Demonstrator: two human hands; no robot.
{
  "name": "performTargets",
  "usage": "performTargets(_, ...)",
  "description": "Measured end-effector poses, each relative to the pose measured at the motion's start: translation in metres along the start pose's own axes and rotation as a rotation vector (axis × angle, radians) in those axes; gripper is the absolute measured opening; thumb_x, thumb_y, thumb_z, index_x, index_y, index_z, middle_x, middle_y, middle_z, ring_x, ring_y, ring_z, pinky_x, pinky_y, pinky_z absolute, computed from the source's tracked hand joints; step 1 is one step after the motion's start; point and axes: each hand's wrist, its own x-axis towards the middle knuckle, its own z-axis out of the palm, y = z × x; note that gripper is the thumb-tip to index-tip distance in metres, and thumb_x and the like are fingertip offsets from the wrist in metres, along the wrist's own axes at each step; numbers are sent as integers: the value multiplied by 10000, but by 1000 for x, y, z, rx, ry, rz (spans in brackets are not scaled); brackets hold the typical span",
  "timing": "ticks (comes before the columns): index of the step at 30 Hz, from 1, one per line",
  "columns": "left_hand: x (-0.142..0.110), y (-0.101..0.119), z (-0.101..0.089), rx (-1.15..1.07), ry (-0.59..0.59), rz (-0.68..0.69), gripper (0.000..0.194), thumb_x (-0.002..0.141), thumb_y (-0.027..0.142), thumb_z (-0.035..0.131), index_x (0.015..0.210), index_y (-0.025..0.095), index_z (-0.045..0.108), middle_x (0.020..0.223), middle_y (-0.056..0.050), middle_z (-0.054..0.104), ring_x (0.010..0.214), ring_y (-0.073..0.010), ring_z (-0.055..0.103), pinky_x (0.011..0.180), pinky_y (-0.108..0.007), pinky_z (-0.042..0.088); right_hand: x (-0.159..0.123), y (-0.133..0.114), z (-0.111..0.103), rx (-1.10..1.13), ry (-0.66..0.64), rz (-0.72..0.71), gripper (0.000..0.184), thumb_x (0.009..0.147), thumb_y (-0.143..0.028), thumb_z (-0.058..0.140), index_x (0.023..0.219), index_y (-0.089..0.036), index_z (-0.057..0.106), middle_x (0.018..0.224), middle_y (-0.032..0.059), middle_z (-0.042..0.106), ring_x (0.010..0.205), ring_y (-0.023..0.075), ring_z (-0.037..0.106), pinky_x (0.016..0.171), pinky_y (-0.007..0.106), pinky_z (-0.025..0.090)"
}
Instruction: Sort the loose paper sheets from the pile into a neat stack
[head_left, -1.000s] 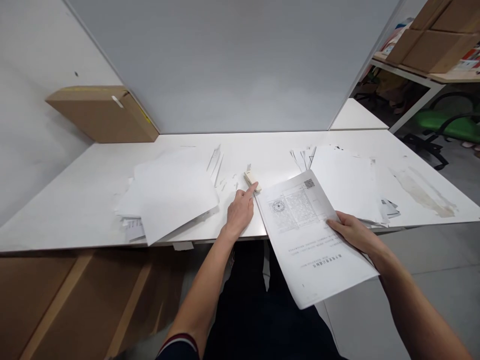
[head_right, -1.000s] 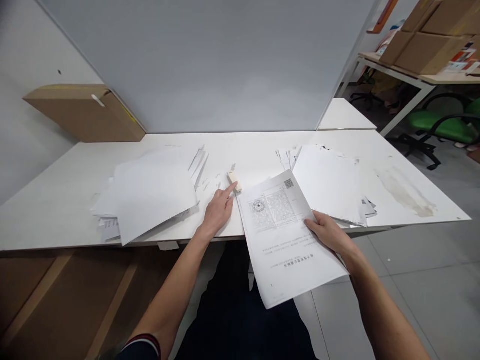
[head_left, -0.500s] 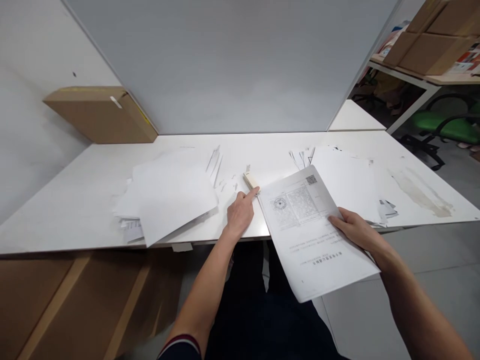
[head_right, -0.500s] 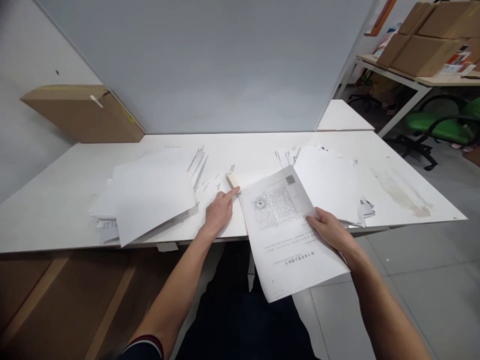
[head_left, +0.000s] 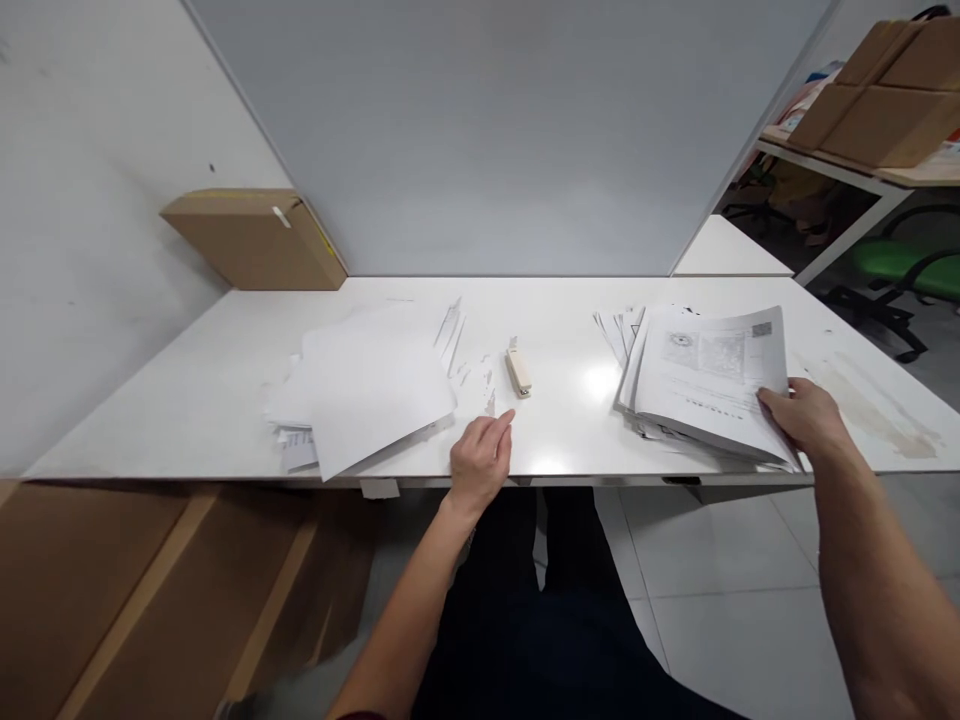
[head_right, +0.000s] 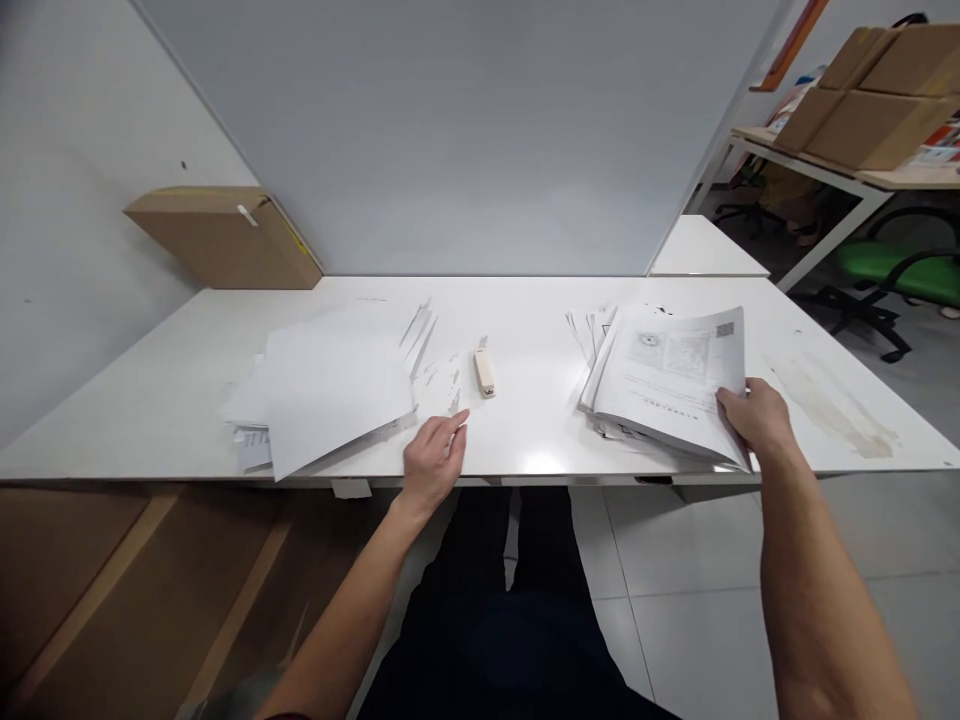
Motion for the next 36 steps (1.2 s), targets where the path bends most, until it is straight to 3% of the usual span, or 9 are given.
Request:
performTargets(4, -13, -28, -39, 223, 131, -141, 226, 846, 280, 494, 995, 196, 641, 886, -96, 592, 892, -208, 526, 844, -366, 408, 4, -1, 7, -112, 86, 12, 494, 785, -362, 483, 1236, -163, 442, 1166, 238, 527, 1154, 447, 434, 849, 542, 380)
performTargets(8, -6, -46, -61, 419, 64, -228, 318, 811, 381, 537, 1049, 195, 636, 1018, -147, 543, 1018, -286, 439, 859, -438, 355, -40, -33, 20, -80, 295, -169, 532, 833, -345, 448, 1312, -125, 378, 1328, 251, 371, 1210, 447, 350, 888, 594, 342)
performTargets(12, 9, -47, -56, 490, -22, -205, 303, 836, 363, 499, 1082, 246, 632, 1079, -129, 558, 1058, -309, 384, 834, -439, 317, -109, -91, 54, 183, -86, -436, 383, 857, -400, 446, 1169, -200, 545, 1046, 120, 624, 849, 233, 614, 758, 393, 491)
performTargets(16, 12, -38, -51, 439, -11, -147, 265, 873, 273, 442, 1022, 258, 660, 993, -85, 636, 1006, -272, 422, 835, -417, 300, -165, -148, 97, 486, -574, -590, 322, 842, -465, 467, 918, -198, 630, 843, 73, 662, 647, 170, 618, 642, 324, 499)
performTargets(21, -8, -4, -51, 320, -72, -50, 242, 865, 249, 464, 1003, 248, 664, 916, -63, 671, 920, -233, 480, 822, -394, 317, -190, -197, 139, 815, -1014, -406, 431, 806, -581, 450, 886, -170, 553, 770, 64, 624, 565, 146, 593, 556, 294, 488)
performTargets(23, -18, 11, -50, 300, -97, -19, 238, 859, 240, 477, 1011, 254, 659, 911, -57, 673, 907, -228, 496, 812, -390, 327, -192, -206, 153, 835, -1041, -387, 370, 743, -537, 562, 822, -177, 521, 668, 11, 570, 524, 121, 539, 502, 254, 442)
performTargets(28, -45, 18, -66, 172, -34, -27, 205, 807, 296, 572, 994, 262, 648, 950, -51, 662, 930, -225, 515, 835, -382, 372, -184, -193, 164, 678, -789, -490, 327, 657, -395, 633, 569, -191, 392, 508, -64, 366, 470, 69, 341, 428, 204, 262)
performTargets(33, -71, -23, -91, -33, 273, -591, 210, 836, 383, 492, 811, 195, 583, 802, -54, 608, 803, -182, 554, 772, -337, 436, -173, -162, 137, 530, -759, -485, 328, 719, -442, 559, 584, -195, 390, 524, -49, 370, 475, 81, 330, 432, 216, 239)
performTargets(36, -77, -38, -92, -441, 143, -994, 409, 785, 564, 478, 799, 165, 565, 703, -41, 599, 651, -166, 568, 623, -300, 456, -172, -147, 123, 495, -754, -491, 359, 757, -468, 516, 585, -201, 348, 535, -49, 327, 470, 81, 297, 431, 223, 214)
